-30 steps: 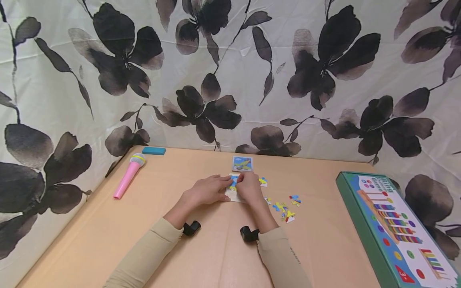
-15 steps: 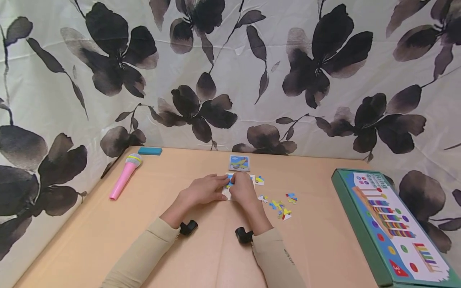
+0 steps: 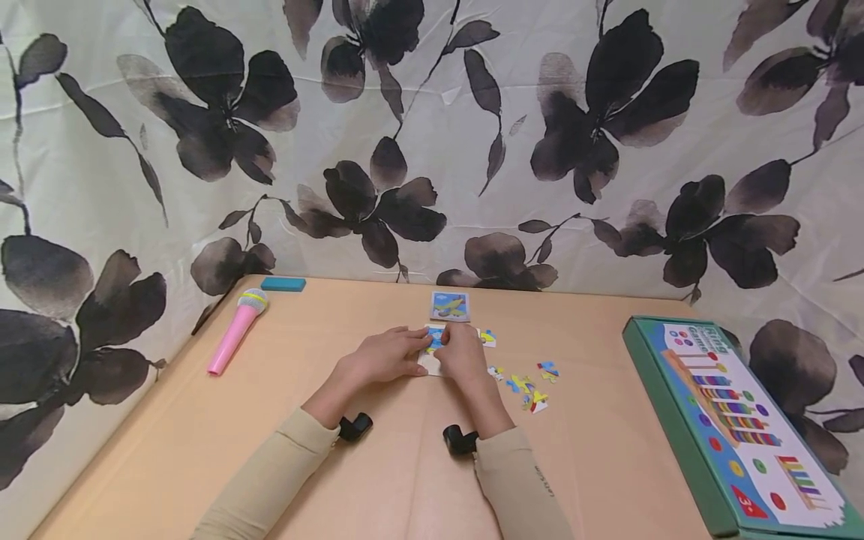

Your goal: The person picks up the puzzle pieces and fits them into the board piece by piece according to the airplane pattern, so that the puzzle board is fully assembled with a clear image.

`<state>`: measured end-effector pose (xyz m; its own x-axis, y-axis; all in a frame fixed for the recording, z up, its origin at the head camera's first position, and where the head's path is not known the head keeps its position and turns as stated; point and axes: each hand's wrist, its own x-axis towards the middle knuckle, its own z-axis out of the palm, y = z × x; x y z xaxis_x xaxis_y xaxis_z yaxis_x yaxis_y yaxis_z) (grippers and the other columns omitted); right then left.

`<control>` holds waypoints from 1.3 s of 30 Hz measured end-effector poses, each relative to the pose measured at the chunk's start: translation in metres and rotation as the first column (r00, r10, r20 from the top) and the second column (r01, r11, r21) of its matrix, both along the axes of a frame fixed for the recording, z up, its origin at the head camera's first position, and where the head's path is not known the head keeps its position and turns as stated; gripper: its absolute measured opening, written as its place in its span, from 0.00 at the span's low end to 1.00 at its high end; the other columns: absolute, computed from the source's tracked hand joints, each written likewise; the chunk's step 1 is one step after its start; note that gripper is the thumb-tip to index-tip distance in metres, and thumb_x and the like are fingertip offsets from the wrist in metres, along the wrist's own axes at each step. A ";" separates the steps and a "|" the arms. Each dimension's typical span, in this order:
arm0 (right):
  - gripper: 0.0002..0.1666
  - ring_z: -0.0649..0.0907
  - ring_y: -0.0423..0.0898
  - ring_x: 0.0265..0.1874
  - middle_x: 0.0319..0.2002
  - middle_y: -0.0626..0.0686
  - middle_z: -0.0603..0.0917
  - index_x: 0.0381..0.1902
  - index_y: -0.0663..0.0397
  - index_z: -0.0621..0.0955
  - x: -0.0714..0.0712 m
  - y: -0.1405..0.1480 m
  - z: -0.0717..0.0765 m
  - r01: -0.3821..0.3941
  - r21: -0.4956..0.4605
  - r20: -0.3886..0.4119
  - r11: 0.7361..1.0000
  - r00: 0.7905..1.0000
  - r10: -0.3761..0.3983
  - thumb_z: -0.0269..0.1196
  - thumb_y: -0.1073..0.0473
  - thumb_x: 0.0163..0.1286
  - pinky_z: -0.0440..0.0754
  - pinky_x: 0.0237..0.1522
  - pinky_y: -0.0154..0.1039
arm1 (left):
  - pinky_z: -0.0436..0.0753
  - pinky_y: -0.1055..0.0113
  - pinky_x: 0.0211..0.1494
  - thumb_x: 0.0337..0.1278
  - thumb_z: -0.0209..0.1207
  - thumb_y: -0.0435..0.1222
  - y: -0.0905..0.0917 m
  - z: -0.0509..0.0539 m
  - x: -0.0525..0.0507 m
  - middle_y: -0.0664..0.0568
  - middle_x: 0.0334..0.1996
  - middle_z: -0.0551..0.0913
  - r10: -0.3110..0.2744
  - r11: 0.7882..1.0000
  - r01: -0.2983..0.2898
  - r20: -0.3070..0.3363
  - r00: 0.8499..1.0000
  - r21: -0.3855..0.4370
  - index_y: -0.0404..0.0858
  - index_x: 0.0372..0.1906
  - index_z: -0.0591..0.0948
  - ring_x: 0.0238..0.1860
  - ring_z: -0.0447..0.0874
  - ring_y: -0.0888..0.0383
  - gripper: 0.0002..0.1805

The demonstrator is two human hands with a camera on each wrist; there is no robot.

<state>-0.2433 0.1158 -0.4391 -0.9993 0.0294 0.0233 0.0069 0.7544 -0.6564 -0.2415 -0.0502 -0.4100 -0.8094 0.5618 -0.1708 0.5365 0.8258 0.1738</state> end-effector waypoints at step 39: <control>0.09 0.79 0.46 0.38 0.38 0.50 0.83 0.41 0.53 0.84 0.036 0.114 0.008 -0.287 -0.030 0.020 0.957 0.957 0.288 0.66 0.67 0.63 0.79 0.43 0.38 | 0.75 0.39 0.64 0.61 0.62 0.55 0.004 -0.005 -0.001 0.57 0.77 0.62 0.029 1.000 -0.029 -0.002 1.000 -0.003 0.51 0.73 0.69 0.76 0.61 0.44 0.36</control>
